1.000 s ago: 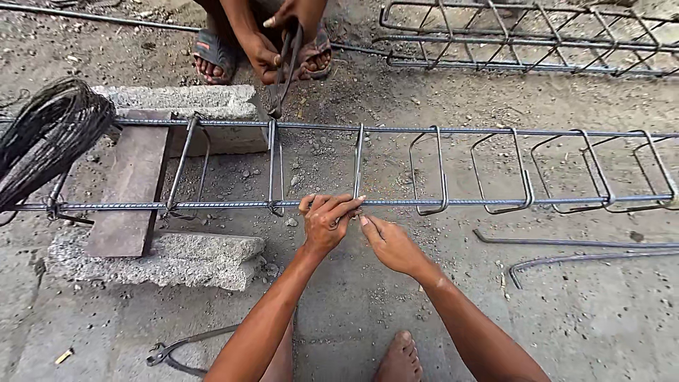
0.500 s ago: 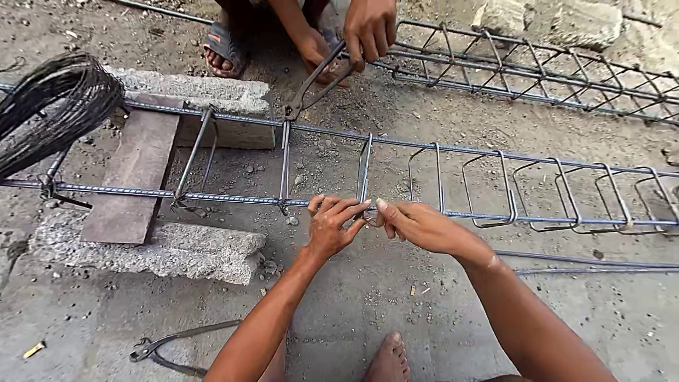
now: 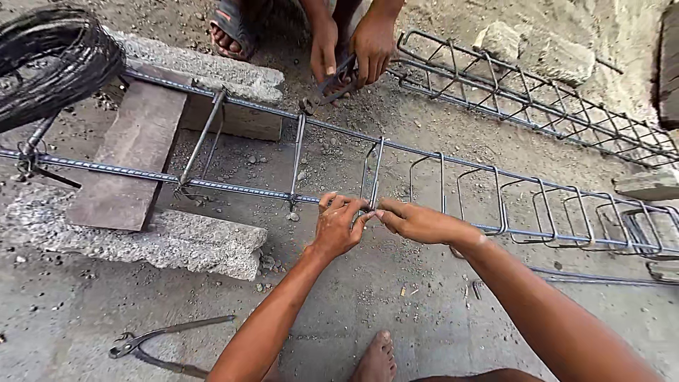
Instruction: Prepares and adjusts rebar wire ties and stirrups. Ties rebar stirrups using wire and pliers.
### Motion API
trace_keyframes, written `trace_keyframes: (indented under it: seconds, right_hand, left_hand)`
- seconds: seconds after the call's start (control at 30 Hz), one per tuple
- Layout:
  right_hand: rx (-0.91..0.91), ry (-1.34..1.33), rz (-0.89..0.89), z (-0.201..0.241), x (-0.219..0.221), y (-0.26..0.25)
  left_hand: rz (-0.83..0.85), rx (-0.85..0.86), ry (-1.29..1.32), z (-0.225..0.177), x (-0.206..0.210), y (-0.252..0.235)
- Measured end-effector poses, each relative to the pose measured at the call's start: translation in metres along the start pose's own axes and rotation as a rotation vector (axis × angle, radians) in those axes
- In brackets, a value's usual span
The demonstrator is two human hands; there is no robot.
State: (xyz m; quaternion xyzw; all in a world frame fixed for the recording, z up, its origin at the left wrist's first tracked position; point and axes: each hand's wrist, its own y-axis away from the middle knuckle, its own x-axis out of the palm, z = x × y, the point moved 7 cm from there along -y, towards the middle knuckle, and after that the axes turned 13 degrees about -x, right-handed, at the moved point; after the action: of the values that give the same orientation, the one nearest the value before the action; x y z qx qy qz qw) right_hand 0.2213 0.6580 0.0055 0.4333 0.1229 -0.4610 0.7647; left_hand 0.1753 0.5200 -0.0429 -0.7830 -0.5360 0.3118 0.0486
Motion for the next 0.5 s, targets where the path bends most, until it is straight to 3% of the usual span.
trace_keyframes:
  seconds: [0.2, 0.3, 0.4, 0.5]
  right_hand:
    - [-0.011, 0.273, 0.080, 0.012, 0.006, 0.002]
    - [0.009, 0.417, 0.073, 0.019, 0.012, 0.004]
    - [-0.046, 0.607, -0.060, 0.029, 0.023, 0.006]
    - [0.080, 0.664, -0.145, 0.043, 0.027, 0.002]
  left_hand:
    - [0.131, -0.087, -0.028, -0.013, -0.007, -0.014]
    - [0.350, -0.117, -0.061, -0.018, -0.009, -0.031]
    - [0.588, -0.134, -0.063, -0.023, -0.004, -0.049]
    - [0.731, -0.127, -0.094, -0.027, 0.001, -0.060]
